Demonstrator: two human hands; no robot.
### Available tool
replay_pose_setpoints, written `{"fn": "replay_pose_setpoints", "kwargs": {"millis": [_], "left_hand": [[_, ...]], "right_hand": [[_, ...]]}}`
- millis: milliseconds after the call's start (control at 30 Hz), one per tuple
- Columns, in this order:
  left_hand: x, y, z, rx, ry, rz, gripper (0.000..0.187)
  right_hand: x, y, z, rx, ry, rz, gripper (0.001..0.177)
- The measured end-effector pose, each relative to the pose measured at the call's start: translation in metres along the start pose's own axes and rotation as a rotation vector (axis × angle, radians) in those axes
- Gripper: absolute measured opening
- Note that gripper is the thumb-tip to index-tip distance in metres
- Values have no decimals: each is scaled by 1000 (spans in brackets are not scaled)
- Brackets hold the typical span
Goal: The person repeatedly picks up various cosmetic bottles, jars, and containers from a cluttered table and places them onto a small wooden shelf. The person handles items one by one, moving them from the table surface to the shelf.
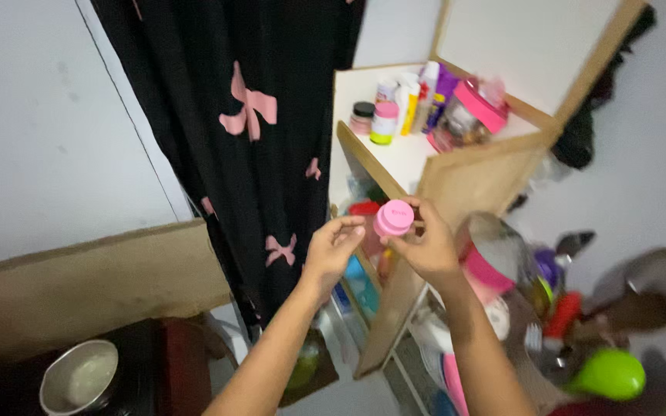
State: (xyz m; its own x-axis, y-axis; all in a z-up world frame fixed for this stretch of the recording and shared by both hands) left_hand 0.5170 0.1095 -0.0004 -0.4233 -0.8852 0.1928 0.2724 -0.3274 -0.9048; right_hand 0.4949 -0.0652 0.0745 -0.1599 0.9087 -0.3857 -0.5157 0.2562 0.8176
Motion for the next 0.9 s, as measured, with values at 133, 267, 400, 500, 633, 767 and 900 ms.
{"fn": "replay_pose_setpoints", "kwargs": {"millis": [133, 267, 400, 500, 633, 767, 900], "left_hand": [[-38, 20, 38, -60, -85, 46, 28], [-71, 35, 83, -74, -69, 112, 30], [-90, 43, 127, -72, 30, 120, 30], [-105, 53, 166, -132, 95, 91, 31], [-124, 71, 214, -114, 161, 83, 31], [-138, 89, 247, -88, 256, 48, 31], [-155, 103, 265, -146, 278, 66, 31]], "right_hand": [[5, -61, 59, -7, 25, 136, 63], [6, -99, 125, -83, -79, 140, 59], [-18, -147, 161, 263, -298, -127, 51], [-48, -185, 189, 480, -457, -343, 58], [-95, -252, 223, 744, -611, -464, 65], [-126, -295, 239, 835, -680, -499, 65], [-132, -309, 260, 766, -618, -605, 64]]}}
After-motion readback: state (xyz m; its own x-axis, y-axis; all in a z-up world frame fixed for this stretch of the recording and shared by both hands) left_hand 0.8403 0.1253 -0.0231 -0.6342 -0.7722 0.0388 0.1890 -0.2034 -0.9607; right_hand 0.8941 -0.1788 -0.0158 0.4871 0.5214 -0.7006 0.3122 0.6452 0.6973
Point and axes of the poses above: each hand's wrist, its own z-axis towards the middle knuckle, its own x-axis out of the palm, y = z × x, the point moved 9 cm from there along z, towards the middle knuckle, and after that the axes turned 15 degrees about y, right-handed, at the moved point
